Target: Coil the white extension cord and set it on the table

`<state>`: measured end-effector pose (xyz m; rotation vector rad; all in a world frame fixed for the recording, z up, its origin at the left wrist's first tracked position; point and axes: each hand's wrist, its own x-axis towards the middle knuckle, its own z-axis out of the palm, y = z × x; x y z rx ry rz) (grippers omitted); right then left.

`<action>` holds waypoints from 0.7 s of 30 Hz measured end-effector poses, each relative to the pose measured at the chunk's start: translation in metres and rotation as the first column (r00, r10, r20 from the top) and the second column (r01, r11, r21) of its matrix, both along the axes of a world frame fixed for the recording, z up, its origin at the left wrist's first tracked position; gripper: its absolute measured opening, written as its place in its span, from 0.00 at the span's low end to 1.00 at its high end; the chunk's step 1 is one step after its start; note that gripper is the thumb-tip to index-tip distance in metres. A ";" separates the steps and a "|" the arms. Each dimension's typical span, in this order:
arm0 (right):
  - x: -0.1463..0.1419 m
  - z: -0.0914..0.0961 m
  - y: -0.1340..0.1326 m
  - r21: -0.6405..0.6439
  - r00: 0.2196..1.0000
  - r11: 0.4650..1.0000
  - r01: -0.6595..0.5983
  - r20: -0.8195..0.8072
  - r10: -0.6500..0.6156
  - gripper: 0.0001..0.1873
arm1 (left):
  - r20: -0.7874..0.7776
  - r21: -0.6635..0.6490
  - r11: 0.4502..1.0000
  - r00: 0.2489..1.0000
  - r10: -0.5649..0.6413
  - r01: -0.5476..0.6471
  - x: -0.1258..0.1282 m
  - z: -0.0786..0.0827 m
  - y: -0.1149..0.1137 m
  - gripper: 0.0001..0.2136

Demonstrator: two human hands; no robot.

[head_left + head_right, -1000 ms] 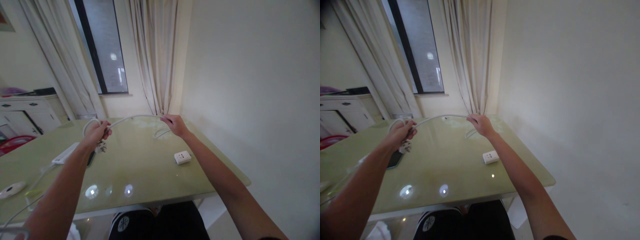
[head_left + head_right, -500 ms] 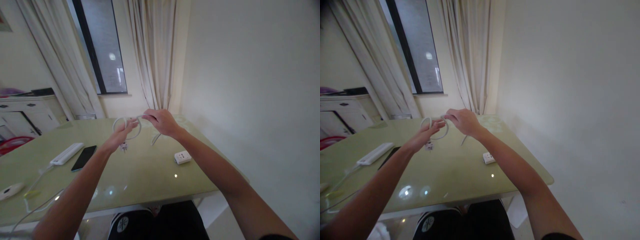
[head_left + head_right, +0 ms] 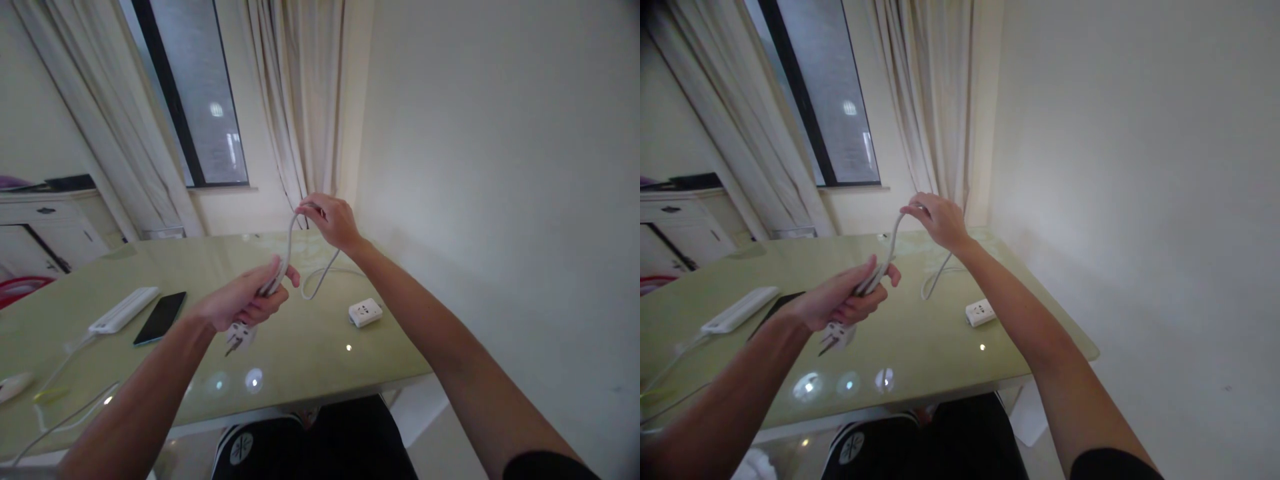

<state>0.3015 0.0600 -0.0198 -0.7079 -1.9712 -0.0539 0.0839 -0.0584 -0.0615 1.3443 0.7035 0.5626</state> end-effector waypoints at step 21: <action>-0.027 -0.039 0.021 -0.278 0.922 0.884 -0.376 -0.014 0.388 0.24 | 0.450 -0.074 0.965 0.856 0.256 -0.250 -0.029 -0.005 0.050 0.31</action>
